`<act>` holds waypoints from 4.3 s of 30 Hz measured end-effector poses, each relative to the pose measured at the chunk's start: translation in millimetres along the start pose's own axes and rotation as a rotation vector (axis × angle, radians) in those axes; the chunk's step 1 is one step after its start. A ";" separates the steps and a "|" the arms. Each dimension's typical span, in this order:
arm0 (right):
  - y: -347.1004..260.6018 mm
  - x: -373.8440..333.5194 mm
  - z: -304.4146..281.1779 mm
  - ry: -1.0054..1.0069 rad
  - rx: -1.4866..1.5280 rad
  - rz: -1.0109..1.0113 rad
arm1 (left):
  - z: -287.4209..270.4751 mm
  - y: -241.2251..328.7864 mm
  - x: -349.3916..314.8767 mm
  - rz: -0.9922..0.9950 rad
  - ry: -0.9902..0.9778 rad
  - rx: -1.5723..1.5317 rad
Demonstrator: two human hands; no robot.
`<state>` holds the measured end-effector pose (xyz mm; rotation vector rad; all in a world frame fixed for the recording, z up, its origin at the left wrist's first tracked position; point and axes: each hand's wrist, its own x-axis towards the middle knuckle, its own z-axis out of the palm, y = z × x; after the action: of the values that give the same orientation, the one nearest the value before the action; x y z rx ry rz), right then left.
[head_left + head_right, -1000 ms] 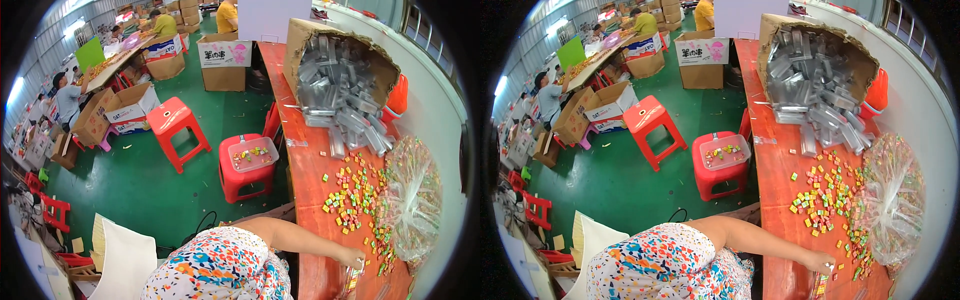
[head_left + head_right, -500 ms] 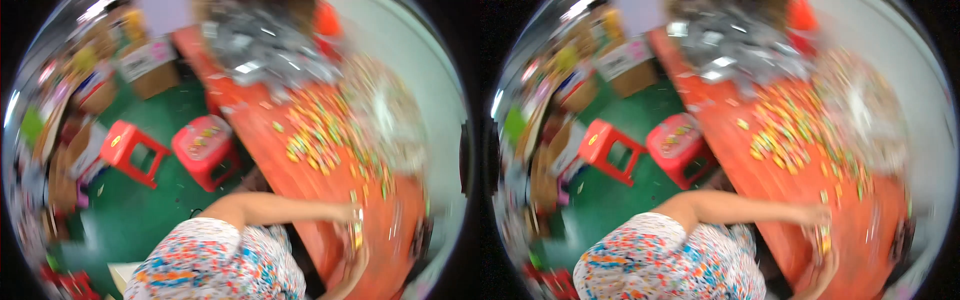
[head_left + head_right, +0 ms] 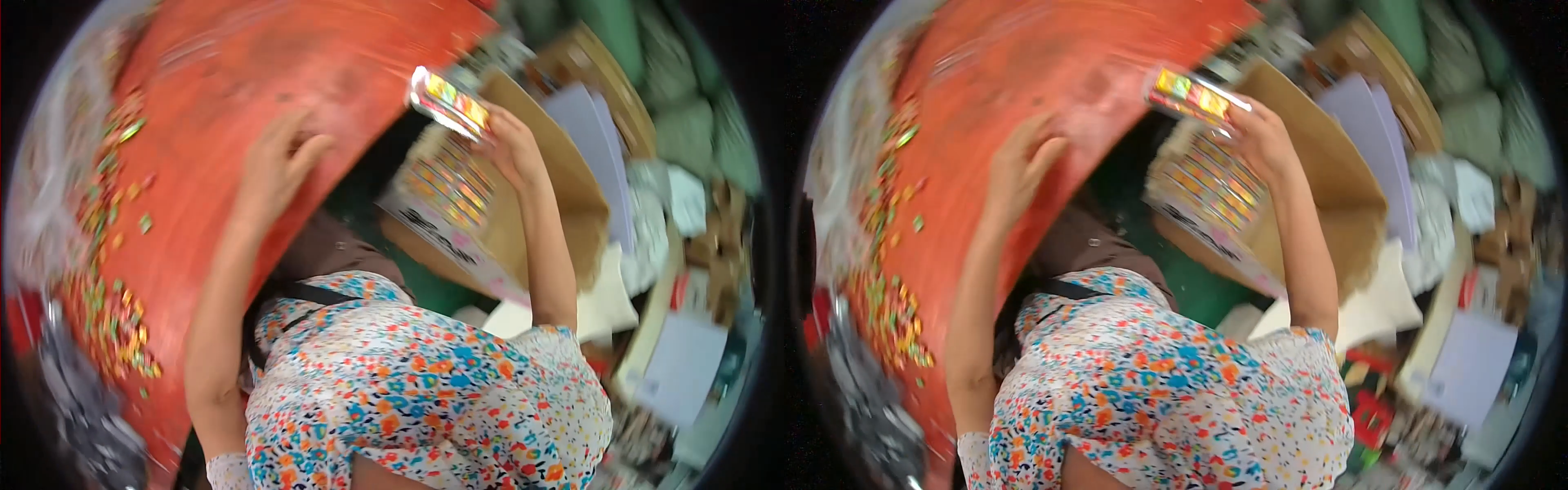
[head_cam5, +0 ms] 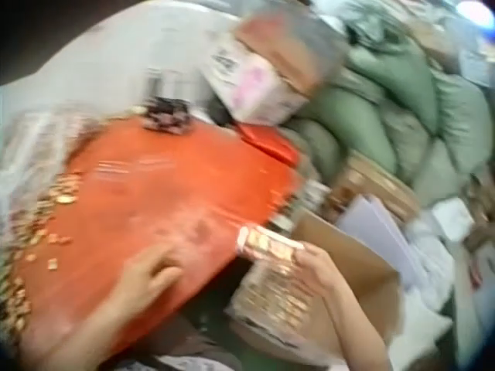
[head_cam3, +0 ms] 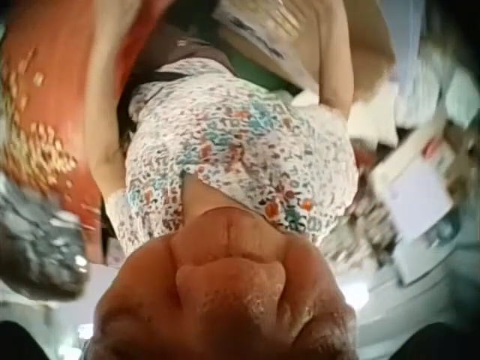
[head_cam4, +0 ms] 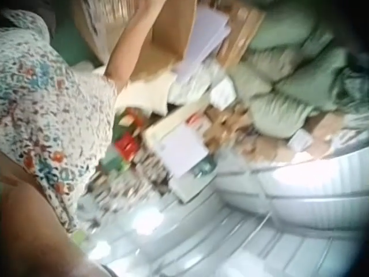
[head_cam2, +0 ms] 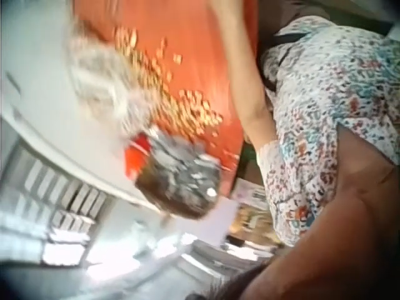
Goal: Sorting small colorful rectangular items into clear plastic containers and placing them into a cardboard box.
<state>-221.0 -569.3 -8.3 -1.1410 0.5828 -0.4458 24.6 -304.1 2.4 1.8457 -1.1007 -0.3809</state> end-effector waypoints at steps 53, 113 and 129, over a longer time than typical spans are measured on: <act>229.3 27.2 -326.0 0.513 -1.251 0.175 | 36.8 -3.2 16.7 0.203 -0.377 0.848; 211.2 28.5 -298.1 0.361 -1.320 0.238 | 37.4 -1.2 17.4 0.197 -0.345 0.790; 225.7 21.8 -296.0 0.305 -1.275 0.292 | 38.9 -2.3 16.6 0.190 -0.338 0.791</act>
<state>-384.6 -712.1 -311.3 -2.1565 1.3738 0.0764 9.9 -338.8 -16.9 2.3716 -1.8302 -0.1474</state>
